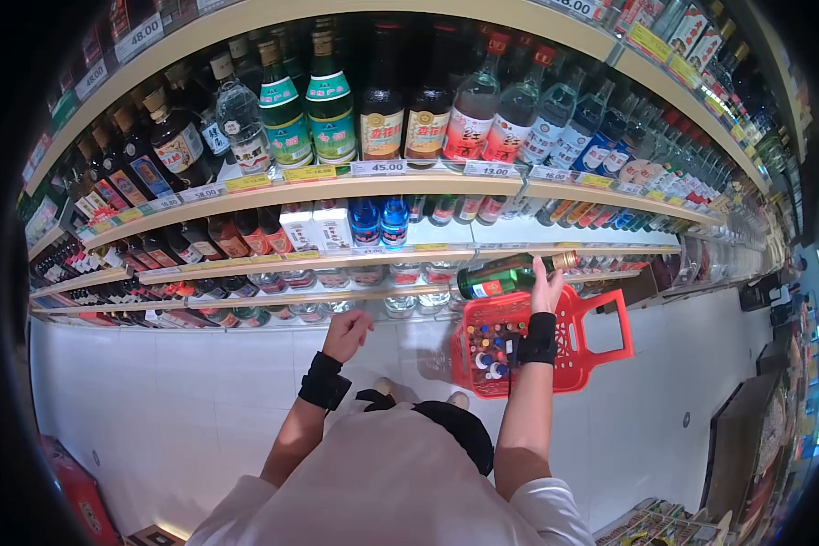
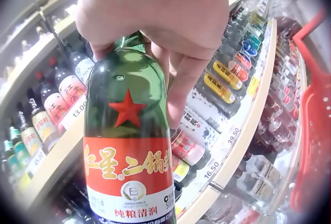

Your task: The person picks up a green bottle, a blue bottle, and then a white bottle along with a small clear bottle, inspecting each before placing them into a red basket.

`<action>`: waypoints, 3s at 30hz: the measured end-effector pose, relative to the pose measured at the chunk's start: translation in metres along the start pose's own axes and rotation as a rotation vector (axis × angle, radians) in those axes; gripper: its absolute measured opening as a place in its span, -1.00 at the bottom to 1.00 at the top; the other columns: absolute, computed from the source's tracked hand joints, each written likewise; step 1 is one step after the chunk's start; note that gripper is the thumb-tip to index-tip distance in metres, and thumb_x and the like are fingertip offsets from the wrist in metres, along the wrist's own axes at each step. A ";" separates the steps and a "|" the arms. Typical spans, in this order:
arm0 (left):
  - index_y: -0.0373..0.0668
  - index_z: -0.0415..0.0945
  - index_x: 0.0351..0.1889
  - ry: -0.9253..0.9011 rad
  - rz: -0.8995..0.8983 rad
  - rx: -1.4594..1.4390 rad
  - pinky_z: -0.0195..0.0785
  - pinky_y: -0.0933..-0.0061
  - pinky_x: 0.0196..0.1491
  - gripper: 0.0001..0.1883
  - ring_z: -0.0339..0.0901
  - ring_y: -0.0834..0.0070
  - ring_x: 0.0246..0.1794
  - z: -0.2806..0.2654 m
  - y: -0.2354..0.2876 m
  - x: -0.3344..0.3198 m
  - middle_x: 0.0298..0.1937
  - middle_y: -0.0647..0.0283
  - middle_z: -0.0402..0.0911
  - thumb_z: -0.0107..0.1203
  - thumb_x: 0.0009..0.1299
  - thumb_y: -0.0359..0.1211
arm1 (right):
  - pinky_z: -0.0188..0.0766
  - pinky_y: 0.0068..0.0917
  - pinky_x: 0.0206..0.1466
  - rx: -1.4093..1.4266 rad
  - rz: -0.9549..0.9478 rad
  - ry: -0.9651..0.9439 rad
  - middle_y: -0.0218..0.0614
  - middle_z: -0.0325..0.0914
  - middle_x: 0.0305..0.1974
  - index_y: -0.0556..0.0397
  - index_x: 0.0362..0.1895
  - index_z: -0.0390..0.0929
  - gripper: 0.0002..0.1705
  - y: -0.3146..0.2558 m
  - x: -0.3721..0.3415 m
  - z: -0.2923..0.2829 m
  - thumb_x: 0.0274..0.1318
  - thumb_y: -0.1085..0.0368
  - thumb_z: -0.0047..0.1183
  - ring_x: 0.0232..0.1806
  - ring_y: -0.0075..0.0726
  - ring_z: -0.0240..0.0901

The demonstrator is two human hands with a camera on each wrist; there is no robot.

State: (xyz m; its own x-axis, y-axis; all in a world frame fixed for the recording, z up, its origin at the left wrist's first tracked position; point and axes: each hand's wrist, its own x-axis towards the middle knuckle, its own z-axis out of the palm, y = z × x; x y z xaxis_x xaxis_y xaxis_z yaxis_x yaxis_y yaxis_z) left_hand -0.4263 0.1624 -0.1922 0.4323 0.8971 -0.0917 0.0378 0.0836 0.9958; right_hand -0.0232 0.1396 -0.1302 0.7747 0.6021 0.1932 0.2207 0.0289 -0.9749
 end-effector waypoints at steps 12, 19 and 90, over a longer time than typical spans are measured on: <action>-0.20 0.48 -0.01 -0.231 0.221 0.102 0.37 0.45 -0.02 -0.72 0.52 0.50 -0.08 0.179 0.046 0.024 -0.06 0.22 0.58 0.11 0.40 -0.28 | 0.25 -0.55 -0.27 0.010 -0.046 -0.215 -0.48 0.46 -0.42 0.16 -0.30 0.46 -0.72 -0.034 -0.008 -0.105 0.21 0.17 0.12 -0.36 -0.63 0.30; -0.26 0.15 0.38 -0.464 0.182 0.055 0.20 0.41 0.22 -0.44 0.34 0.48 0.16 0.268 0.041 0.035 0.21 0.18 0.40 0.00 0.49 -0.25 | 0.27 -0.59 -0.33 0.046 -0.026 -0.401 -0.50 0.47 -0.46 0.14 -0.33 0.44 -0.74 -0.058 0.011 -0.146 0.21 0.20 0.13 -0.42 -0.68 0.32; -0.27 0.23 0.24 -0.142 0.180 -0.376 0.45 0.43 0.05 -0.46 0.56 0.50 -0.03 0.396 0.163 -0.013 0.03 0.12 0.57 0.21 0.33 -0.44 | 0.21 -0.47 0.22 0.640 0.023 -0.965 -0.29 0.37 0.16 0.13 0.30 0.21 -0.44 -0.054 0.049 -0.202 0.48 -0.01 -0.38 0.15 -0.44 0.30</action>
State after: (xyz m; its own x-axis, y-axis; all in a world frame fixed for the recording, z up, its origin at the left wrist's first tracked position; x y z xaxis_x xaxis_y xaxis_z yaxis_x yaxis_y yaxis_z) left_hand -0.0693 -0.0077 -0.0277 0.5226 0.8453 0.1110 -0.3690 0.1068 0.9233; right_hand 0.1223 0.0066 -0.0454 -0.0609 0.9584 0.2788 -0.3419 0.2424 -0.9079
